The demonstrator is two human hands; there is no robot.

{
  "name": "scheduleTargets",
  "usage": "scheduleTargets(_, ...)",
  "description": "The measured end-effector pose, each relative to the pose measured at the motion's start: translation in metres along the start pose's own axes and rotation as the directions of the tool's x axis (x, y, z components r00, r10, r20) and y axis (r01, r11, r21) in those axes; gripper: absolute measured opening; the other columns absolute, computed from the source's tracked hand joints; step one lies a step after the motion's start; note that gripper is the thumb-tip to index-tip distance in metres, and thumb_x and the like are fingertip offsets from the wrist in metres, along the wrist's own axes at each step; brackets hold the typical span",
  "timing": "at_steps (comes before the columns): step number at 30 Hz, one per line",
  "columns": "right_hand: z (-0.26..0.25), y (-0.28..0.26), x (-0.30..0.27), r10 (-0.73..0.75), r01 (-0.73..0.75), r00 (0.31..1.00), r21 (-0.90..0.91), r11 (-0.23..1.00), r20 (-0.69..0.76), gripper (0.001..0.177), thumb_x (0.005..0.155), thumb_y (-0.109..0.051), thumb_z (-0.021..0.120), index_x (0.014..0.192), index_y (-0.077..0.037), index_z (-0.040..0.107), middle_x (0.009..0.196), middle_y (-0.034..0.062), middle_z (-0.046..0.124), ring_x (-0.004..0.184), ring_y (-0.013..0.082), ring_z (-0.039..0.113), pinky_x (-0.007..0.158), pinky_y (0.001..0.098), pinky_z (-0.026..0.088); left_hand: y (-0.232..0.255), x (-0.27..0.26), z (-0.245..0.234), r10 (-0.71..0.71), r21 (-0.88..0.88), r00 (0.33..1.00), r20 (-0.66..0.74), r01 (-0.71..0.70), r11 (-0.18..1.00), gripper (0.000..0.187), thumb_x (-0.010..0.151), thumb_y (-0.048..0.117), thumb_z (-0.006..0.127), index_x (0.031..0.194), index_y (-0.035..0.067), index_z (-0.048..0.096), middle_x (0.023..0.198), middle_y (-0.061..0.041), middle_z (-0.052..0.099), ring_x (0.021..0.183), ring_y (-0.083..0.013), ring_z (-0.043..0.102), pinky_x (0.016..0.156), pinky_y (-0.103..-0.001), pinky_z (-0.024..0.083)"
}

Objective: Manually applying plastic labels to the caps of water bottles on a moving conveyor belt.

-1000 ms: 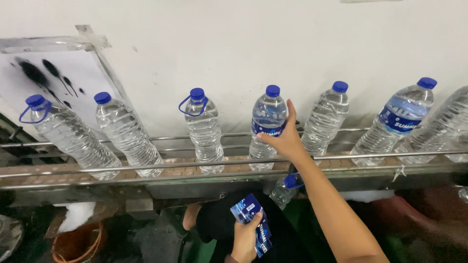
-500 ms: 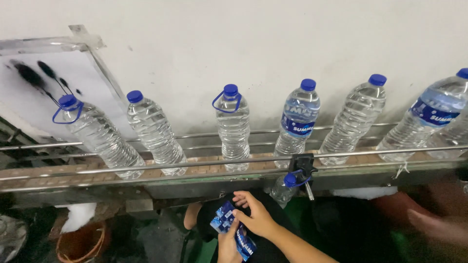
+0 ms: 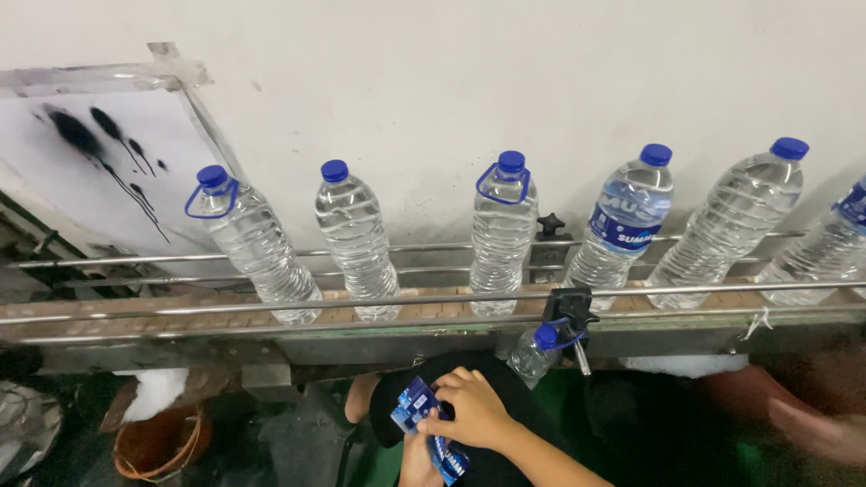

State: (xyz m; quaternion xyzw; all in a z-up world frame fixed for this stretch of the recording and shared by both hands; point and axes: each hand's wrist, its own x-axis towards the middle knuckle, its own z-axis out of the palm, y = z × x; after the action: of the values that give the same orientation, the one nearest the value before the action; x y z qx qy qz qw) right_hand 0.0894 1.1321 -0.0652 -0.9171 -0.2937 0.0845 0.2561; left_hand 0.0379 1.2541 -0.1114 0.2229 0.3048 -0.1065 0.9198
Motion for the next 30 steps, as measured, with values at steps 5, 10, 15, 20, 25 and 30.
scheduleTargets(5, 0.019, -0.01, 0.02, -0.022, 0.021, 1.0, -0.033, 0.999, -0.002, 0.054, 0.086, -0.061, 0.066, 0.086, -0.009, 0.076, 0.114, 0.0037, 0.068, 0.105, 0.0219, 0.051, 0.087, 0.0402, 0.037, 0.019, 0.009, -0.02, 0.081, 0.07, 0.994, -0.077, -0.075, 0.995, 0.055, 0.09, 0.016, 0.066, 0.141, -0.002, 0.057, 0.124, -0.026, 0.066, 0.113, -0.0385, 0.063, 0.099, -0.048, 0.049)
scheduleTargets(10, 0.034, -0.025, 0.038, -0.11, 0.11, 0.994, -0.023, 0.994, 0.03, 0.035, 0.091, -0.045, 0.074, 0.087, -0.011, 0.078, 0.125, 0.0044, 0.069, 0.113, 0.0248, 0.053, 0.089, 0.0433, 0.036, 0.054, 0.002, -0.024, -0.015, 0.096, 0.958, -0.288, 0.044, 0.994, 0.057, 0.093, 0.03, 0.068, 0.141, 0.0, 0.058, 0.119, -0.027, 0.067, 0.106, -0.042, 0.065, 0.095, -0.049, 0.049)
scheduleTargets(15, 0.052, -0.043, 0.053, -0.089, 0.094, 0.991, 0.052, 0.994, -0.099, 0.025, 0.098, -0.028, 0.067, 0.093, -0.005, 0.077, 0.11, 0.0037, 0.07, 0.104, 0.0225, 0.058, 0.087, 0.0408, 0.04, 0.072, 0.011, -0.05, 0.012, -0.003, 0.982, -0.19, -0.013, 1.0, 0.047, 0.101, 0.033, 0.058, 0.13, -0.004, 0.063, 0.114, -0.025, 0.069, 0.103, -0.0369, 0.065, 0.094, -0.046, 0.05)
scheduleTargets(20, 0.048, -0.084, 0.049, -0.073, 0.067, 0.997, 0.762, 0.644, -0.026, 0.008, 0.095, -0.021, 0.076, 0.093, -0.014, 0.08, 0.093, 0.0013, 0.064, 0.091, 0.0115, 0.063, 0.085, 0.0276, 0.048, 0.066, 0.079, -0.144, 0.184, 0.057, 0.981, 0.055, -0.187, 0.981, 0.028, 0.094, -0.001, 0.057, 0.119, -0.014, 0.062, 0.112, -0.034, 0.065, 0.105, -0.0457, 0.065, 0.095, -0.056, 0.053)
scheduleTargets(25, -0.023, -0.138, 0.058, -0.193, 0.097, 0.978, 0.638, 0.764, 0.083, 0.016, 0.09, -0.02, 0.074, 0.106, -0.017, 0.073, 0.116, 0.0035, 0.067, 0.11, 0.0187, 0.066, 0.099, 0.0364, 0.052, 0.128, -0.038, -0.041, 0.034, -0.085, 0.996, -0.077, -0.04, 0.996, 0.045, 0.101, 0.018, 0.049, 0.141, -0.002, 0.056, 0.133, -0.03, 0.061, 0.123, -0.0454, 0.057, 0.107, -0.058, 0.043)
scheduleTargets(30, -0.169, -0.151, 0.114, -0.123, 0.153, 0.598, -0.037, 0.987, -0.792, 0.02, 0.093, -0.018, 0.073, 0.11, -0.008, 0.073, 0.126, 0.0113, 0.071, 0.12, 0.0285, 0.064, 0.108, 0.044, 0.051, 0.131, 0.042, -0.128, 0.077, -0.077, 0.997, 0.01, -0.076, 0.994, 0.018, 0.097, 0.016, 0.059, 0.112, 0.005, 0.059, 0.088, -0.011, 0.053, 0.069, -0.0207, 0.049, 0.068, -0.037, 0.042)
